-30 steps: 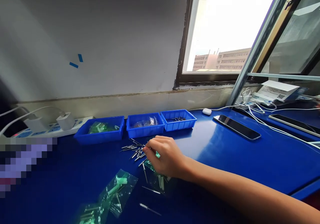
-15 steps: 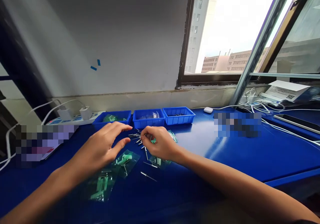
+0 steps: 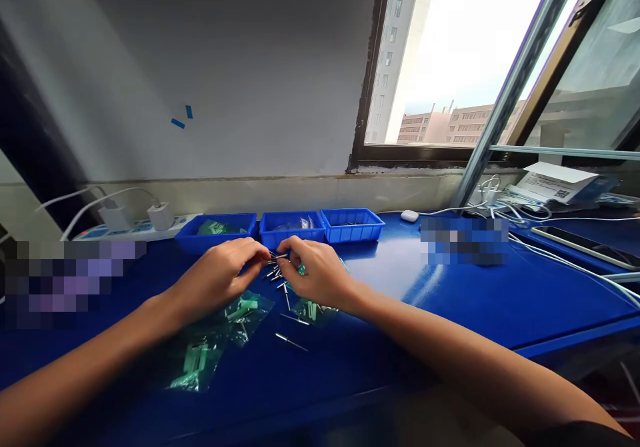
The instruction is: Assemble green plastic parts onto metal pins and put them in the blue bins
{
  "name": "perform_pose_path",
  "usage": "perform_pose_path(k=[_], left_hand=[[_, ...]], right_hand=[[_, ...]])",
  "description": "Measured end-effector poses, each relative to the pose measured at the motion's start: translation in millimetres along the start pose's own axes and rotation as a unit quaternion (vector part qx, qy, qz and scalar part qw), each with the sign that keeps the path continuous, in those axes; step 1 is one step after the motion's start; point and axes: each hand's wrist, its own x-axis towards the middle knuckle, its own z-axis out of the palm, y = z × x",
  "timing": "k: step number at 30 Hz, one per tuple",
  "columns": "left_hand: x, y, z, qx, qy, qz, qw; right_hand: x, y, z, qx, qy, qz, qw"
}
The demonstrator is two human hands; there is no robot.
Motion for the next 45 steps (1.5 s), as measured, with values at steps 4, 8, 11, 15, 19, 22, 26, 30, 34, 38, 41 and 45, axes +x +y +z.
perform_pose_path(k=[4, 8, 11, 15, 19, 22, 26, 30, 34, 38, 41, 45], left_hand=[[-7, -1, 7.6, 0.0, 0.034, 0.016, 0.999], [-18, 0, 20.8, -0.029, 0.034, 0.021, 0.999], [-21, -1, 23.6, -0.047, 0.038, -0.005, 0.998], [-19, -2, 21.5, -0.05, 0.042, -0.036, 0.997], [-17, 1, 20.7, -0.089, 0.026, -0.079, 0.993], [-17, 3, 21.7, -0.145, 0.013, -0.125, 0.981], [-17, 3, 23.5, -0.227, 0.004, -0.141, 0.964], [-16, 3, 23.3, -0.219, 0.0, -0.14, 0.966], [-17, 4, 22.0, -0.175, -0.011, -0.145, 0.974], [-17, 3, 21.1, -0.133, -0.014, -0.135, 0.982], [-18, 3, 21.2, -0.097, -0.008, -0.125, 0.987], [-18, 2, 21.5, -0.058, -0.016, -0.116, 0.991]], right_hand=[[-1, 4, 1, -0.025, -0.005, -0.056, 0.998], [-1, 7, 4, -0.071, -0.03, -0.105, 0.991], [-1, 4, 4, -0.094, -0.041, -0.115, 0.988], [-1, 3, 4, -0.137, -0.041, -0.123, 0.982], [-3, 5, 8, -0.171, -0.039, -0.136, 0.975], [-3, 3, 11, -0.165, -0.029, -0.119, 0.979], [-3, -2, 10, -0.147, -0.015, -0.093, 0.985], [-4, -2, 9, -0.152, -0.037, -0.081, 0.984], [-6, 1, 15, -0.166, -0.057, -0.074, 0.982], [-8, 3, 18, -0.179, -0.075, -0.072, 0.978], [-7, 1, 18, -0.185, -0.08, -0.068, 0.977], [-6, 0, 17, -0.192, -0.076, -0.053, 0.977]])
